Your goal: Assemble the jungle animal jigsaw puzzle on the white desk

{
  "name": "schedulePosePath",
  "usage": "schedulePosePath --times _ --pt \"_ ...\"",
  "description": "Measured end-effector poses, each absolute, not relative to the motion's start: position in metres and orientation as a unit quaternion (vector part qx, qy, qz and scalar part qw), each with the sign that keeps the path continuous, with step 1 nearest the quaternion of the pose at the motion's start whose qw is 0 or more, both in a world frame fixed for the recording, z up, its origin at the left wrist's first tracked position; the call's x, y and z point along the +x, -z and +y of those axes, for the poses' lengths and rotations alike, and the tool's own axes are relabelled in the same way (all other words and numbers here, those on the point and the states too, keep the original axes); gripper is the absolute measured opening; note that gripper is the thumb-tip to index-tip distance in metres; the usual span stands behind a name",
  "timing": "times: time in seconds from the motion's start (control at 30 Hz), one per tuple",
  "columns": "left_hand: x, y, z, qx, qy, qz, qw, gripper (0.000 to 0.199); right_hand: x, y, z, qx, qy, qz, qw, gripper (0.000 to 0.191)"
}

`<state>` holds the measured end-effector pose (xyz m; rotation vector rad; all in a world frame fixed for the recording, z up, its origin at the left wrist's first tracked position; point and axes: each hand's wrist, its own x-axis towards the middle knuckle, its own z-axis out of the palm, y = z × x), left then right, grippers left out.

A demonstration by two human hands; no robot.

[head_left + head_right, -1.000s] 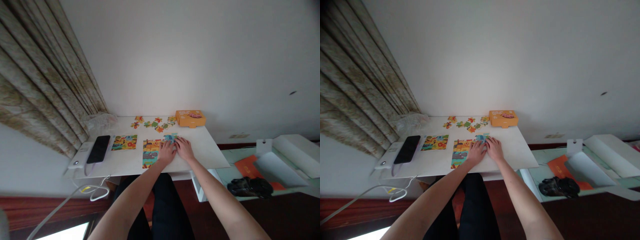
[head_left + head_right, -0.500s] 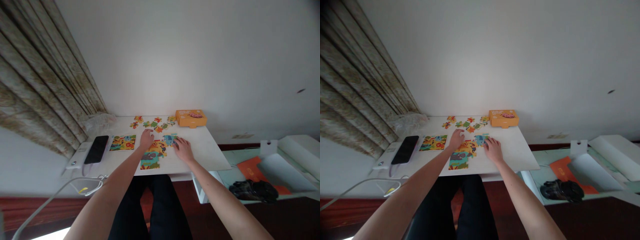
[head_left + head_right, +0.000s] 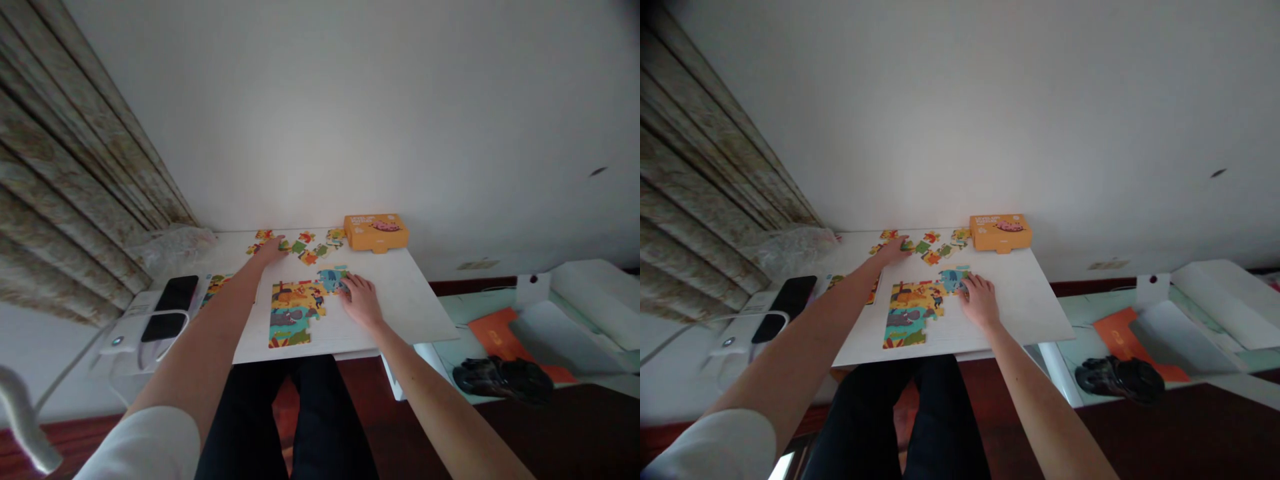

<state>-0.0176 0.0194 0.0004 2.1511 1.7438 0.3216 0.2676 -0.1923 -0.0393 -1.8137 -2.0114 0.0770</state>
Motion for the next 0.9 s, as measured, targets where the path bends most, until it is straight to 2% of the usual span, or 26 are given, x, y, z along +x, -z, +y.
schedulePosePath --times 0.2,0.37,0.47,0.7,0.9 --pt "-0.017 -0.001 0.023 0.754 -0.097 0.629 0.162 0.053 0.267 0.039 -0.192 -0.65 -0.033 -0.726 0.223 0.036" --pt "-0.011 -0.002 -0.005 0.761 -0.137 0.627 0.099 0.048 0.267 0.04 -0.192 -0.657 -0.038 -0.723 0.213 0.037" --pt "-0.005 -0.001 -0.036 0.768 -0.188 0.601 0.113 0.041 0.268 0.041 -0.193 -0.649 -0.028 -0.729 0.217 0.037" --pt "0.002 0.009 -0.135 0.802 -0.297 0.491 0.168 0.039 0.271 0.043 -0.192 -0.636 -0.014 -0.734 0.235 0.036" --pt "-0.006 0.011 -0.199 0.825 -0.283 0.456 0.178 0.035 0.271 0.043 -0.192 -0.635 -0.023 -0.73 0.251 0.035"
